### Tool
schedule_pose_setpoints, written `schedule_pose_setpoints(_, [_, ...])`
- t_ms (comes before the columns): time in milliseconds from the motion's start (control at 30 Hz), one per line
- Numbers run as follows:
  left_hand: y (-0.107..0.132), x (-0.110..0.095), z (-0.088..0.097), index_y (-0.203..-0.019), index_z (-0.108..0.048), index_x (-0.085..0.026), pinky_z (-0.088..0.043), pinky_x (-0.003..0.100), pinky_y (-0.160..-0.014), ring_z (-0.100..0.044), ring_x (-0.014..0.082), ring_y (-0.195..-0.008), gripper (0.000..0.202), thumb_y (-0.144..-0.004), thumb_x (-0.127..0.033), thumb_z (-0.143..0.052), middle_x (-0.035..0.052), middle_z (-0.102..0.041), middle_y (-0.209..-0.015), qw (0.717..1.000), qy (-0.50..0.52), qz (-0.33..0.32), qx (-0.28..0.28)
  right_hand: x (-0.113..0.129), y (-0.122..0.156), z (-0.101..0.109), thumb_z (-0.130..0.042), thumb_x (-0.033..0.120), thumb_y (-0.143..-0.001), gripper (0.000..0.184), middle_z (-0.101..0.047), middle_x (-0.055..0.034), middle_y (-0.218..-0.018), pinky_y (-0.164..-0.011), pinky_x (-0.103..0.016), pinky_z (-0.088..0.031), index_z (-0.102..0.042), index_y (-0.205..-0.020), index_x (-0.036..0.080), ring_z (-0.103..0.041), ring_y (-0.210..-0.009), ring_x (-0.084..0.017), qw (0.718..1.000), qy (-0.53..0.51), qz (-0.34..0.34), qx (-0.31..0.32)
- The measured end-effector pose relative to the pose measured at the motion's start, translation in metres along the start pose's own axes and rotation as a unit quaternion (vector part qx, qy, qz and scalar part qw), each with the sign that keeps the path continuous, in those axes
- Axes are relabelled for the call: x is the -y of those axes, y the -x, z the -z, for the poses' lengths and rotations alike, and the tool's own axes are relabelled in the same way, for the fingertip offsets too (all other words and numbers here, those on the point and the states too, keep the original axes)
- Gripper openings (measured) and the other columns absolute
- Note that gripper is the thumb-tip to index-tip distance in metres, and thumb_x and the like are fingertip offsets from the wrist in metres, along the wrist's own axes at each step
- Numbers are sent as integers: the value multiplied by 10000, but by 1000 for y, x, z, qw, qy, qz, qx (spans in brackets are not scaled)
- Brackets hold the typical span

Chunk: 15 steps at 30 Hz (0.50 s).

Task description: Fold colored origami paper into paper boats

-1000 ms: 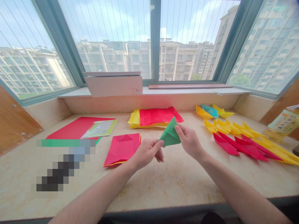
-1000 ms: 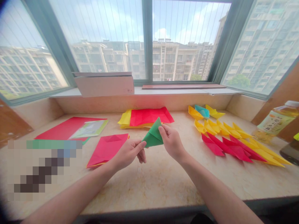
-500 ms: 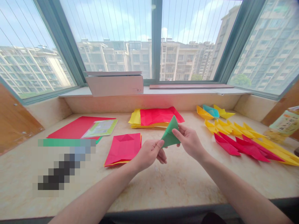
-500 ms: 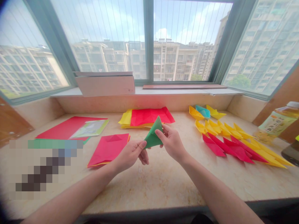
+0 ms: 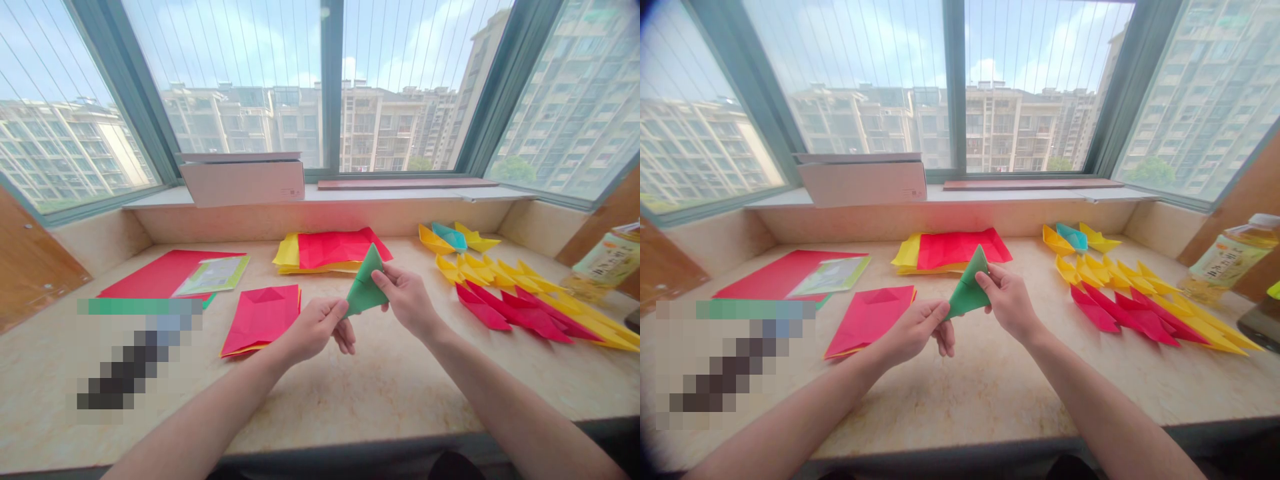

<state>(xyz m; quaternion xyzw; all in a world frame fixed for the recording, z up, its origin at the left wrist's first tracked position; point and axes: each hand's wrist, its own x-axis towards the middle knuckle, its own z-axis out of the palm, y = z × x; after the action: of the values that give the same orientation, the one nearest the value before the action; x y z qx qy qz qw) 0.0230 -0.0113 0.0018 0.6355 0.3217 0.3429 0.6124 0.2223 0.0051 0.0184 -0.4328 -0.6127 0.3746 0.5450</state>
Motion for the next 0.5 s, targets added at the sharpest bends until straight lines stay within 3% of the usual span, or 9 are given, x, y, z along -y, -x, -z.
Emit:
schedule_pose_setpoints(300, [1, -9, -4, -669, -591, -126, -507, 234, -450, -654, 164, -462, 507, -900, -573, -525, 58, -655, -541, 997, -42, -16, -61, -2, 0, -4, -605, 521, -866, 412, -628, 1, -631, -339, -219, -447, -699, -985, 138, -503, -421, -97, 1000, 1, -6, -29])
schedule_pose_setpoints(500, [0, -11, -1, -656, -620, -115, -508, 238, -465, -647, 158, -458, 529, -901, -573, -525, 83, -673, -549, 996, -50, -31, -61, -3, -1, -3, -596, 561, -863, 437, -639, 2, -624, -340, -233, -442, -687, -971, 147, -522, -398, -106, 999, 10, 1, -37])
